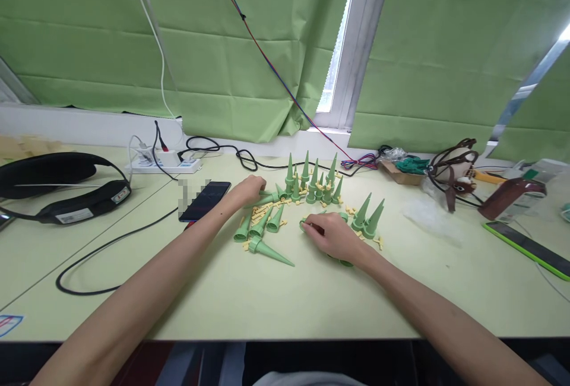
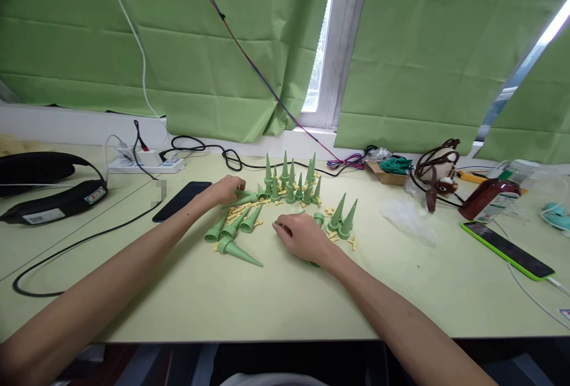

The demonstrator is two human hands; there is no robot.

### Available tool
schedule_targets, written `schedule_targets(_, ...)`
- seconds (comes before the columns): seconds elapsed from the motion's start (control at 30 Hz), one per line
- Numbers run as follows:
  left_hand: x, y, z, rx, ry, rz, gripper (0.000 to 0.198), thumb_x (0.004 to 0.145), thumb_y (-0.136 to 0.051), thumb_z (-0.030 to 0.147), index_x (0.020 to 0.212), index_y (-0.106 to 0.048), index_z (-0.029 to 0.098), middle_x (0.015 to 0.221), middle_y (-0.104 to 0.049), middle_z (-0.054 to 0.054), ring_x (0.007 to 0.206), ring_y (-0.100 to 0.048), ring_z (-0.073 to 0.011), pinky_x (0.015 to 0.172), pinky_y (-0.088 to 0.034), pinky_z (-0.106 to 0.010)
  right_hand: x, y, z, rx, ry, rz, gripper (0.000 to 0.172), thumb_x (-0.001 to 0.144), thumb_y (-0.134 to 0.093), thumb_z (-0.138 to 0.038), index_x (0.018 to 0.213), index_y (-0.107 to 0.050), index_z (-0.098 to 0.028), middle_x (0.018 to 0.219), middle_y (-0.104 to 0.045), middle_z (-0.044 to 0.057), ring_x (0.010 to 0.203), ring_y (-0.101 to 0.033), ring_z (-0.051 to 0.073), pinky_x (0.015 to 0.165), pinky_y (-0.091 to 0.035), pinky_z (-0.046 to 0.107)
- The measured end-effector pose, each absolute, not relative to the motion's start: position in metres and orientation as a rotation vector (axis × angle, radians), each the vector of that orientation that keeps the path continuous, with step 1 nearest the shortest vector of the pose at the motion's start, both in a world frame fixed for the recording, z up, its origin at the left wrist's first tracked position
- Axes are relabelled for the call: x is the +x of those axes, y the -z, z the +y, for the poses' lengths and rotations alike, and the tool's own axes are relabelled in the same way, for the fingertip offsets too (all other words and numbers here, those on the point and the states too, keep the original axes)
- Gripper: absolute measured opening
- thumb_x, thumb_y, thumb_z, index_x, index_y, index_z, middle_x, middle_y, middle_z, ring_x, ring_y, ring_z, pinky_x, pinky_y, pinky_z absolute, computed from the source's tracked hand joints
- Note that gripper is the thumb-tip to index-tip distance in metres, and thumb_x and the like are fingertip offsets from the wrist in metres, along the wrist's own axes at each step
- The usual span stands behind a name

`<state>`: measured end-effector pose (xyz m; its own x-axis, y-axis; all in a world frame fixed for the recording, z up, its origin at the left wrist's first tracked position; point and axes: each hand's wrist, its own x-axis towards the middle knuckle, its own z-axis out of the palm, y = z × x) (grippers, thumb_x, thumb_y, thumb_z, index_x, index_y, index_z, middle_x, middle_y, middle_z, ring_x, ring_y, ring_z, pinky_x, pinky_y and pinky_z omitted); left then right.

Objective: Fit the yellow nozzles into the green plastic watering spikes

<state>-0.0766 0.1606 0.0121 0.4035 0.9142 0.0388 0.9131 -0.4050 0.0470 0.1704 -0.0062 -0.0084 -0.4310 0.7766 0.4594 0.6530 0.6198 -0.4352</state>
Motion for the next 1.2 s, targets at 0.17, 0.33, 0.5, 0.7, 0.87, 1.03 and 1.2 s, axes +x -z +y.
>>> schedule_targets(0.17,-0.081,-0.009,0.156,2.617,-0.107,1.729,0.018,0.065,-0.059,0.009,0.081,-0.060,0.018,0.095,-0.065,-0.013,0.093,-0.059,-0.0279,0.068,-0.042,-0.030,0.170,0.008,-0.007,-1.113,-0.251,-2.207,0.027,0.095,-0.046,-0.020,0.069,-0.055,-0.019,0.057,-0.047,-0.004,0.054,-0.038,0.010,0.057,-0.030,0.024)
schedule_targets(0.33,-0.084,-0.012,0.153,2.632,-0.158,1.723,0.013,0.066,-0.056,0.009,0.077,-0.057,0.017,0.084,-0.063,-0.013,0.083,-0.060,-0.0273,0.066,-0.040,-0.031,0.170,0.008,-0.007,-1.117,-0.258,-2.205,0.026,0.095,-0.046,-0.020,0.070,-0.054,-0.019,0.057,-0.046,-0.005,0.053,-0.037,0.010,0.056,-0.030,0.024)
schedule_targets(0.5,-0.078,-0.023,0.142,2.705,-0.241,1.612,0.014,0.071,-0.048,0.009,0.073,-0.059,0.017,0.073,-0.063,-0.009,0.074,-0.060,-0.0242,0.062,-0.037,-0.030,0.171,0.008,-0.005,-1.114,-0.264,-2.224,0.026,0.094,-0.047,-0.018,0.069,-0.053,-0.018,0.058,-0.047,-0.004,0.054,-0.037,0.010,0.058,-0.030,0.023)
schedule_targets(0.7,-0.062,-0.027,0.131,2.788,-0.339,1.419,0.039,0.072,-0.042,0.009,0.099,-0.069,0.017,0.096,-0.072,-0.008,0.089,-0.064,-0.0228,0.075,-0.043,-0.027,0.171,0.009,-0.005,-1.127,-0.266,-2.238,0.026,0.095,-0.046,-0.020,0.070,-0.054,-0.018,0.058,-0.046,-0.004,0.054,-0.035,0.010,0.059,-0.030,0.024)
schedule_targets(0.87,-0.054,-0.023,0.131,2.844,-0.299,1.359,0.043,0.068,-0.045,0.006,0.097,-0.073,0.020,0.094,-0.074,-0.008,0.094,-0.064,-0.0254,0.081,-0.045,-0.029,0.172,0.009,-0.004,-1.128,-0.258,-2.240,0.026,0.095,-0.047,-0.020,0.070,-0.053,-0.018,0.058,-0.045,-0.004,0.054,-0.035,0.010,0.059,-0.029,0.024)
schedule_targets(1.03,-0.049,-0.020,0.126,2.917,-0.288,1.312,0.046,0.068,-0.044,0.004,0.103,-0.072,0.017,0.104,-0.071,-0.012,0.102,-0.061,-0.0296,0.087,-0.044,-0.035,0.172,0.009,-0.005,-1.128,-0.248,-2.253,0.027,0.095,-0.046,-0.020,0.069,-0.053,-0.018,0.058,-0.045,-0.004,0.054,-0.034,0.010,0.059,-0.029,0.024)
schedule_targets(1.2,-0.044,-0.020,0.119,2.960,-0.277,1.238,0.046,0.067,-0.045,0.003,0.099,-0.073,0.019,0.100,-0.070,-0.011,0.101,-0.060,-0.0290,0.087,-0.045,-0.036,0.172,0.010,-0.004,-1.121,-0.251,-2.257,0.026,0.095,-0.046,-0.019,0.070,-0.053,-0.019,0.058,-0.045,-0.004,0.054,-0.034,0.010,0.059,-0.029,0.024)
